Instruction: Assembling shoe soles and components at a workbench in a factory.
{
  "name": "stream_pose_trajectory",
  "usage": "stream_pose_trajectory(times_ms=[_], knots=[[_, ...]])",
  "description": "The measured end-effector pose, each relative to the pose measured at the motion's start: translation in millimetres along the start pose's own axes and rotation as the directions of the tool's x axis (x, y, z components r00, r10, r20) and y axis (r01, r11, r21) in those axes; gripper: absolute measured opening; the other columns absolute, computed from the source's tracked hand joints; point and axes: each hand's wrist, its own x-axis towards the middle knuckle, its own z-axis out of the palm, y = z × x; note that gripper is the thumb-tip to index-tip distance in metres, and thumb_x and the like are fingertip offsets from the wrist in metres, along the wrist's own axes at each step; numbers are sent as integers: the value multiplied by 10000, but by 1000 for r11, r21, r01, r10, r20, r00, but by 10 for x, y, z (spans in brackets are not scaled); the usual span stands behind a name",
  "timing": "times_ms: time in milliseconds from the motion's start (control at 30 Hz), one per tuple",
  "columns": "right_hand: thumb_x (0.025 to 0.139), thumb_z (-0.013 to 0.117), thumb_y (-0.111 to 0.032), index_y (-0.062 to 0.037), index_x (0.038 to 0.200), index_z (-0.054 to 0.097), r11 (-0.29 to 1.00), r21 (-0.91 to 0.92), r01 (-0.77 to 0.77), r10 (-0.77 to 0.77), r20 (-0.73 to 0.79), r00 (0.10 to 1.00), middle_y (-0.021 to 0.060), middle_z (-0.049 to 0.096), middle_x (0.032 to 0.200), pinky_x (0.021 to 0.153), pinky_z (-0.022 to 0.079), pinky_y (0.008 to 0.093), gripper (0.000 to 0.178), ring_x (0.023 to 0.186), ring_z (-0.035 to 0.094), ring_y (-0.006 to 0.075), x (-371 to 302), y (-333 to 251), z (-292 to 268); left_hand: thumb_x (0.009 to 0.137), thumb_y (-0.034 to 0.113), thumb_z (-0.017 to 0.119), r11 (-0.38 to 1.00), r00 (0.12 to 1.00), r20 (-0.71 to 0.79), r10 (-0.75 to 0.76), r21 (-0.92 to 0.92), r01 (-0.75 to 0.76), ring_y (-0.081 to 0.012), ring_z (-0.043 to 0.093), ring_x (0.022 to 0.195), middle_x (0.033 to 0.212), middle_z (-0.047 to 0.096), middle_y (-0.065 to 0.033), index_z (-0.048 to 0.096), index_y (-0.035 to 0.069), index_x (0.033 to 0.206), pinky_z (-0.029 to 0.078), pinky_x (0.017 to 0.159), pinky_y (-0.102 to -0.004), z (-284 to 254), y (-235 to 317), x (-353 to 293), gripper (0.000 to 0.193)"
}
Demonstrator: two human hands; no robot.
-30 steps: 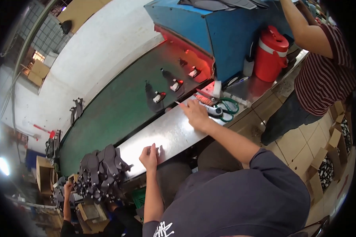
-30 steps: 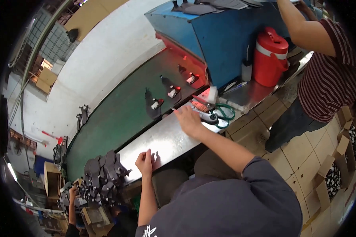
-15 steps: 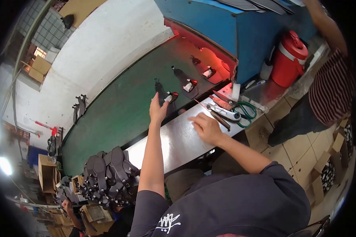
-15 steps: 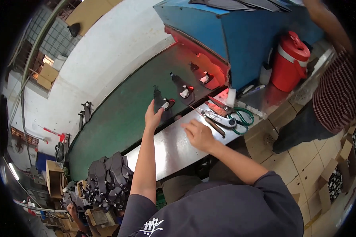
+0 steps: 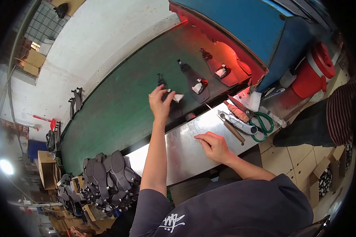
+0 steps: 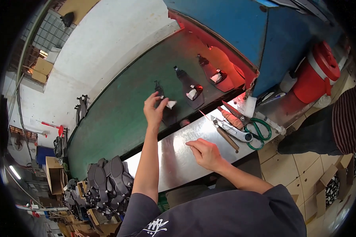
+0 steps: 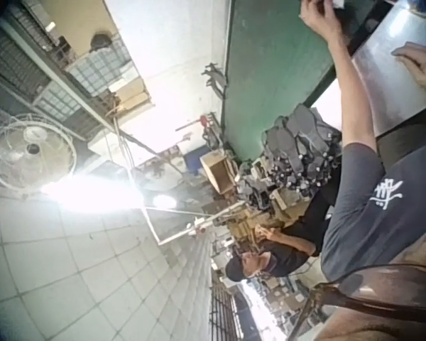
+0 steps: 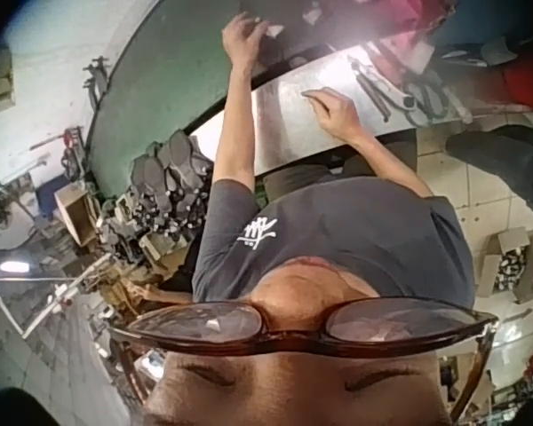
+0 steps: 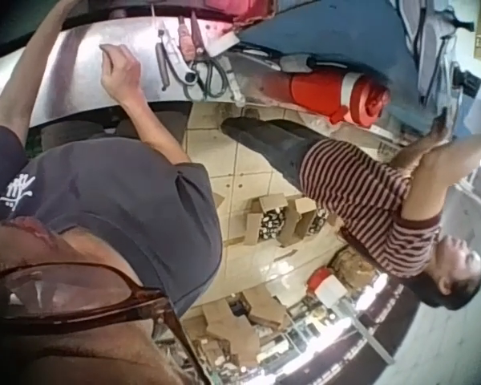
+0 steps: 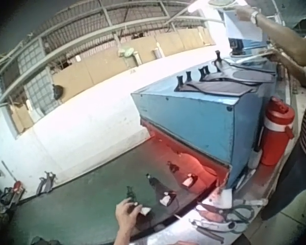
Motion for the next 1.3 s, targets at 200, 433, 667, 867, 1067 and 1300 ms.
stream_pose_trajectory(times_ms=[200,433,667,867,1067,1300], knots=[[832,601,14,-35,985,684,1000,-1,-7,7,2,1000,113,621,751,563,455,299,181,624,595,219,27,-31,-50,654,321,837,951,947,-105,-302,38,308,-305,592,1048,1127,653,-150,647,48,788,460,877,-393,-11,-78,-156,358],[843,595,-11,-41,983,677,1000,-18,-13,13,4,1000,115,626,768,592,474,318,165,654,612,249,29,34,-42,765,368,743,899,919,-108,-379,193,394,-441,472,1217,1267,559,-231,667,120,970,278,1024,-585,168,-51,-409,330],[843,597,-10,-33,974,690,997,-63,-53,54,13,998,112,632,755,584,461,291,163,630,605,214,-10,-35,20,717,151,761,974,968,-205,-144,145,175,-332,596,941,1058,605,-136,667,79,927,494,801,-372,131,228,-228,240],[877,585,-46,-20,981,691,993,56,-105,104,15,994,73,654,762,595,466,260,152,645,600,137,-62,8,10,769,49,689,826,923,-164,-348,-518,220,-170,619,832,952,654,-90,666,6,998,486,759,-273,-477,458,-492,234],[965,532,-217,-65,1094,509,601,614,-511,318,403,858,94,598,1116,760,502,279,201,940,599,148,58,-174,-2,834,-21,658,160,770,326,-549,-863,479,-120,625,883,1036,665,-76,640,-1,1082,504,813,-255,-1240,1057,-1462,249],[923,598,-215,-66,1061,513,395,771,-500,83,512,855,154,556,1279,980,396,367,220,1151,540,212,187,-760,366,773,-64,663,63,758,346,-552,-890,452,-98,569,883,1118,587,-72,634,5,876,456,811,-236,-1471,1358,-2016,128]])
